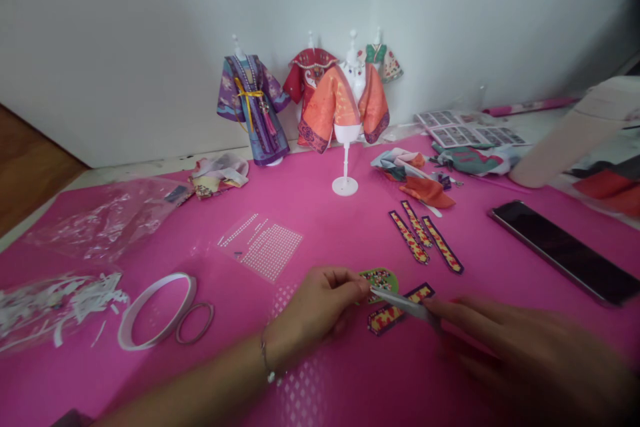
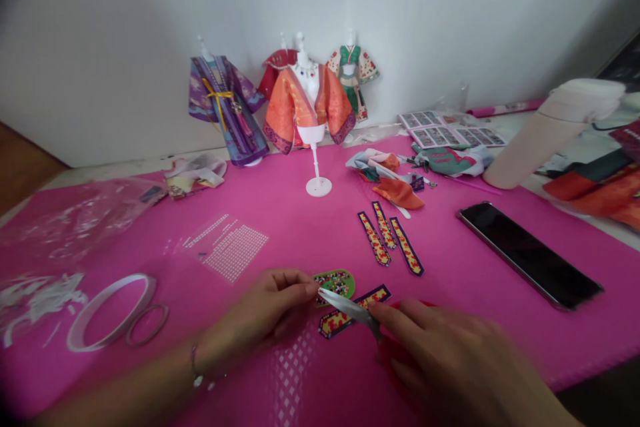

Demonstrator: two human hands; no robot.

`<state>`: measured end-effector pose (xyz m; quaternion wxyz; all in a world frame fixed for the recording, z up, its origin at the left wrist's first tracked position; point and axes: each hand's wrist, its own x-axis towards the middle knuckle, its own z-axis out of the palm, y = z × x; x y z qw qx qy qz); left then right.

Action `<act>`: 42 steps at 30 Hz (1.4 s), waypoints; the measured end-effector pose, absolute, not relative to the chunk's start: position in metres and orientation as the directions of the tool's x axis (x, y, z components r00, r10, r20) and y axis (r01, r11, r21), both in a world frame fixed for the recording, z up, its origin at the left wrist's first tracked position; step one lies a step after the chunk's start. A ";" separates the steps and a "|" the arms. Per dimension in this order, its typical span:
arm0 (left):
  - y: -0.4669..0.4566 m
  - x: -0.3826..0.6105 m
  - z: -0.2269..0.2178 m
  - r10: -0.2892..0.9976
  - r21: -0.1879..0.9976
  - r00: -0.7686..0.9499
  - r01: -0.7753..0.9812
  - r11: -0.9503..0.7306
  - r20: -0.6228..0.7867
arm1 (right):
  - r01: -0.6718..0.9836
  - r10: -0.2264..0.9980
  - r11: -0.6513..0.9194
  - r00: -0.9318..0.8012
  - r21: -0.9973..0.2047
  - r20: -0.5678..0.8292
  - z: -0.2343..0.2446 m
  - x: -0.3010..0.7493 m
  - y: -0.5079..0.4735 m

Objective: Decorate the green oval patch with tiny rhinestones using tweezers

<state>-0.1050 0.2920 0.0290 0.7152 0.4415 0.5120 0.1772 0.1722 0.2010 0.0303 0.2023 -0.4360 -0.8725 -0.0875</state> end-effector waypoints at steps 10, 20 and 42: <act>0.293 -0.104 0.030 0.699 0.807 0.412 0.208 0.552 -0.584 | 0.812 0.748 0.579 -0.495 -0.070 0.443 0.023 0.174 0.196; 0.292 -0.105 0.027 0.707 0.815 0.415 0.193 0.546 -0.572 | 0.779 0.701 0.626 -0.546 -0.029 0.458 0.036 0.172 0.205; 0.289 -0.120 0.027 0.895 0.925 0.442 0.361 -0.116 -0.060 | 0.814 0.776 0.579 -0.535 -0.042 0.335 0.017 0.195 0.189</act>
